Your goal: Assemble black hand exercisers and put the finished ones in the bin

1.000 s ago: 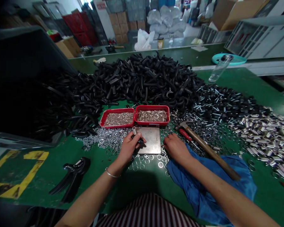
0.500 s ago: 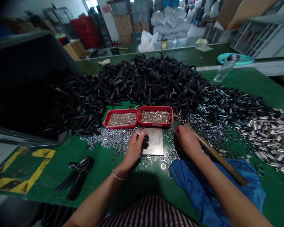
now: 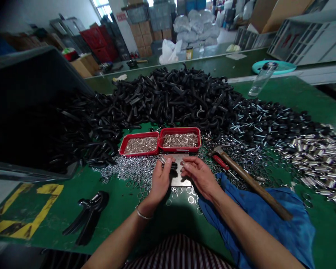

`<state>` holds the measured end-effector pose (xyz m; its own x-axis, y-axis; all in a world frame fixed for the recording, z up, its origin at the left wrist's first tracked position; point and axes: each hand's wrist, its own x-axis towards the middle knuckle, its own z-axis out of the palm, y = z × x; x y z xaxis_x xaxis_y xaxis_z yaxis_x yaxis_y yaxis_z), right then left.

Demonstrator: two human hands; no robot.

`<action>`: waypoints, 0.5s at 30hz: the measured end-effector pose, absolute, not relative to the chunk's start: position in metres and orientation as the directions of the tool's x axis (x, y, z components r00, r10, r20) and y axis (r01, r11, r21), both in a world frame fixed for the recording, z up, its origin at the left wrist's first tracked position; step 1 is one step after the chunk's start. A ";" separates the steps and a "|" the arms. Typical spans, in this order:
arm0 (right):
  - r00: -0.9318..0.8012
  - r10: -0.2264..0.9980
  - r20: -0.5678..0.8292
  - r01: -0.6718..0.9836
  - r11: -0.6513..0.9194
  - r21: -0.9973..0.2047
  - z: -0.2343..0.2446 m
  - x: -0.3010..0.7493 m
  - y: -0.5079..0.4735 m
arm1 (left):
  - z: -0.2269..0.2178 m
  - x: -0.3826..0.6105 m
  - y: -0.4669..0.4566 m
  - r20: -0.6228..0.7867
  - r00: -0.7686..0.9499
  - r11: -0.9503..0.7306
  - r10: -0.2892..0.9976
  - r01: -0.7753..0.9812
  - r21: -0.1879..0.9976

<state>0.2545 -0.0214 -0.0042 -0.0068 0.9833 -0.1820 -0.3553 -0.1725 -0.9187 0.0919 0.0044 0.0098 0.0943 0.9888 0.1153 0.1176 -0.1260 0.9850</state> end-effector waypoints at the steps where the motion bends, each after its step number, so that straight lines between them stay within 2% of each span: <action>1: -0.052 0.973 -0.226 -0.444 -0.225 -0.867 -0.006 0.245 -0.023 | 0.010 0.093 0.004 0.133 0.095 -0.146 0.986 0.139 0.979; 3: -0.142 0.949 -0.281 -0.528 -0.313 -0.790 -0.009 0.234 -0.025 | 0.010 0.093 0.002 0.166 0.103 -0.182 0.981 0.179 0.967; 5: -0.212 0.929 -0.303 -0.538 -0.369 -0.758 -0.010 0.230 -0.026 | 0.010 0.091 0.001 0.177 0.113 -0.197 0.978 0.209 0.958; 8: -0.182 0.946 -0.269 -0.448 -0.324 -0.833 -0.009 0.233 -0.027 | 0.010 0.088 -0.002 0.150 0.114 -0.173 0.982 0.227 0.958; 10: -0.060 0.985 -0.163 -0.258 -0.173 -0.951 -0.007 0.237 -0.028 | 0.011 0.088 -0.004 0.108 0.109 -0.129 0.988 0.202 0.971; 12: 0.033 0.998 0.046 0.041 0.045 -0.998 -0.007 0.240 -0.028 | 0.012 0.088 -0.005 0.064 0.112 -0.080 0.992 0.143 0.986; 15: 0.010 0.941 0.337 0.372 0.309 -0.875 -0.010 0.240 -0.026 | 0.013 0.089 -0.006 0.013 0.150 -0.020 0.989 0.045 0.999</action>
<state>0.2396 -0.0261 -0.0098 0.0096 0.9415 0.3370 0.3720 0.3095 -0.8751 0.0890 -0.0065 0.0128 0.1496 0.9887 0.0132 0.0453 -0.0202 0.9988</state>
